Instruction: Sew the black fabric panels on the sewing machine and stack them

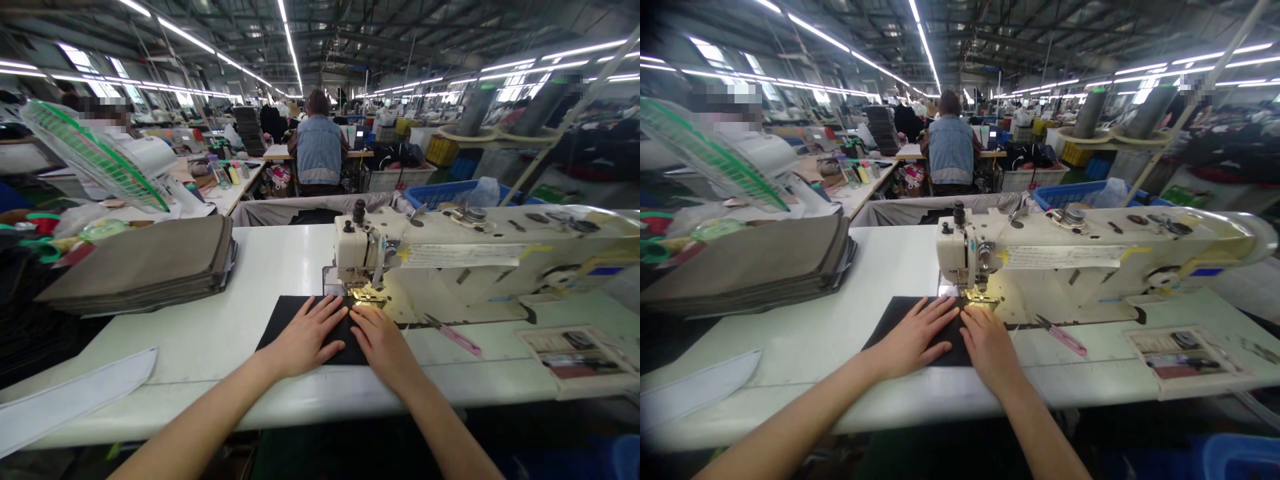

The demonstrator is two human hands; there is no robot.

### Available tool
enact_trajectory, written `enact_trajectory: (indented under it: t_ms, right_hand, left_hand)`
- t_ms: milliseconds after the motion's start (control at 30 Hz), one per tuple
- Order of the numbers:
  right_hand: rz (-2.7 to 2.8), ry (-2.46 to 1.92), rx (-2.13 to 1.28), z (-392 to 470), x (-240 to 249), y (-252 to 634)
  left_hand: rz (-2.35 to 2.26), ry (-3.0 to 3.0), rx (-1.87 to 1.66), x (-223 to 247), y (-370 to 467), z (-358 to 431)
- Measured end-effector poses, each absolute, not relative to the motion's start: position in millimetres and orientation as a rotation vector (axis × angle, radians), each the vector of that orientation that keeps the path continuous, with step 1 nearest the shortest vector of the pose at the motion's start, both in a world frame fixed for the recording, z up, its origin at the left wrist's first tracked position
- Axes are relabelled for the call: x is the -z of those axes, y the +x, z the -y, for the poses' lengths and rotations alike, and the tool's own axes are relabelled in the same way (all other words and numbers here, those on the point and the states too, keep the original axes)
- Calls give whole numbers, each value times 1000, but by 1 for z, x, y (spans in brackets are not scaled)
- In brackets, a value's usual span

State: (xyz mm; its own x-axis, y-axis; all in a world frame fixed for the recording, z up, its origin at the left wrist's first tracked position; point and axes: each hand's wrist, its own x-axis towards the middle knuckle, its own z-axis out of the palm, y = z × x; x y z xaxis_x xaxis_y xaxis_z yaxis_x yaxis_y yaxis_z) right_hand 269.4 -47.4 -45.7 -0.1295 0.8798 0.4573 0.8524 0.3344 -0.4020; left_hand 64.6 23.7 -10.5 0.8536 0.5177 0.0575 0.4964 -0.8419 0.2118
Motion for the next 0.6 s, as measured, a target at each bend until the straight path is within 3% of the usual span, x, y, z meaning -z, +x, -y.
enact_trajectory:
  t_ms: [600]
  right_hand:
    - [1996,-1572,12,42,45,266]
  left_hand:
    - [-728,2850,-128,9,64,-39]
